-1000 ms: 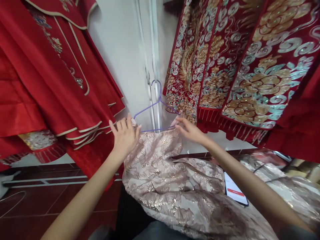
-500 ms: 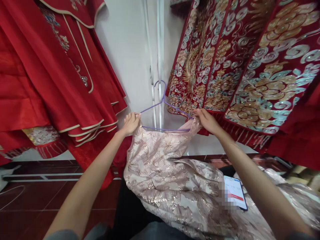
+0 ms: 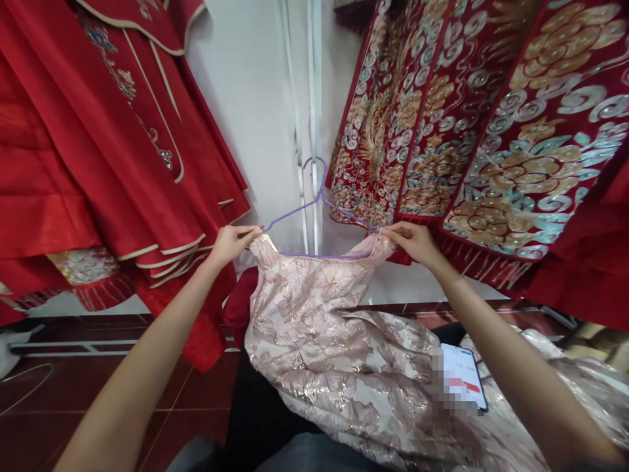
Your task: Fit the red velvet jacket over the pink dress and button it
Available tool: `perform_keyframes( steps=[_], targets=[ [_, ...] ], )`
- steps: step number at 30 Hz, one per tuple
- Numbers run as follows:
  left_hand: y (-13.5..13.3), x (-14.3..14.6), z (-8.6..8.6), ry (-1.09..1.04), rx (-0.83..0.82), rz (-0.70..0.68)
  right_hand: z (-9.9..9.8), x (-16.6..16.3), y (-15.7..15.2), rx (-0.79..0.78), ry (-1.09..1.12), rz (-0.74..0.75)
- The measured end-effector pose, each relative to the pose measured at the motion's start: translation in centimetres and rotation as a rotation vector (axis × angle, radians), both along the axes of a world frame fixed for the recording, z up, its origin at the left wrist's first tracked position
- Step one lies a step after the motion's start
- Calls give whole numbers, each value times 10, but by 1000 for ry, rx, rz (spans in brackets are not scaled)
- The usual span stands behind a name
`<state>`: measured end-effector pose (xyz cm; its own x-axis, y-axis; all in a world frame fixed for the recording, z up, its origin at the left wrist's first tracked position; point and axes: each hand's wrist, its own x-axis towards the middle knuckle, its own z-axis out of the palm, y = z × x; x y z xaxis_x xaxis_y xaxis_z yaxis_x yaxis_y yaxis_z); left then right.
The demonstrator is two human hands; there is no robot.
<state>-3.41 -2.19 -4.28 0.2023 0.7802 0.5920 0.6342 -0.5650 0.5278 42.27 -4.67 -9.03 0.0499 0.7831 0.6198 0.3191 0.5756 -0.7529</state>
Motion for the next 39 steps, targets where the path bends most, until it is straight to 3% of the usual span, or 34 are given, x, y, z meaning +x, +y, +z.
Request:
perform_keyframes(
  steps=[4, 6, 8, 11, 13, 16, 19, 25, 31, 39],
  targets=[
    [-3, -19, -24, -230, -11, 90, -20, 6, -3, 19, 122, -118],
    [-11, -26, -50, -352, -33, 160, -43, 6, -9, -24, 246, -214],
    [-23, -28, -79, -424, -167, 176, -71, 2, -19, -138, 421, -300],
    [-41, -23, -113, -511, -365, 117, -110, -11, -38, -395, 559, -191],
    [-51, -19, -122, -606, -414, 78, -126, -19, -50, -469, 617, -117],
    [-62, -13, -113, -684, -474, -78, -130, -25, -58, -447, 663, -104],
    [-64, 2, -92, -733, -572, -270, -119, -27, -54, -388, 705, -126],
    [-30, 49, -61, -1158, -621, -438, -94, -38, -39, -346, 808, -80],
    [-6, 51, -48, -1277, -486, -340, -86, -31, -42, -300, 854, -163],
    [-8, 49, -39, -1228, -582, -301, -77, -15, -36, -327, 845, -306]
  ],
)
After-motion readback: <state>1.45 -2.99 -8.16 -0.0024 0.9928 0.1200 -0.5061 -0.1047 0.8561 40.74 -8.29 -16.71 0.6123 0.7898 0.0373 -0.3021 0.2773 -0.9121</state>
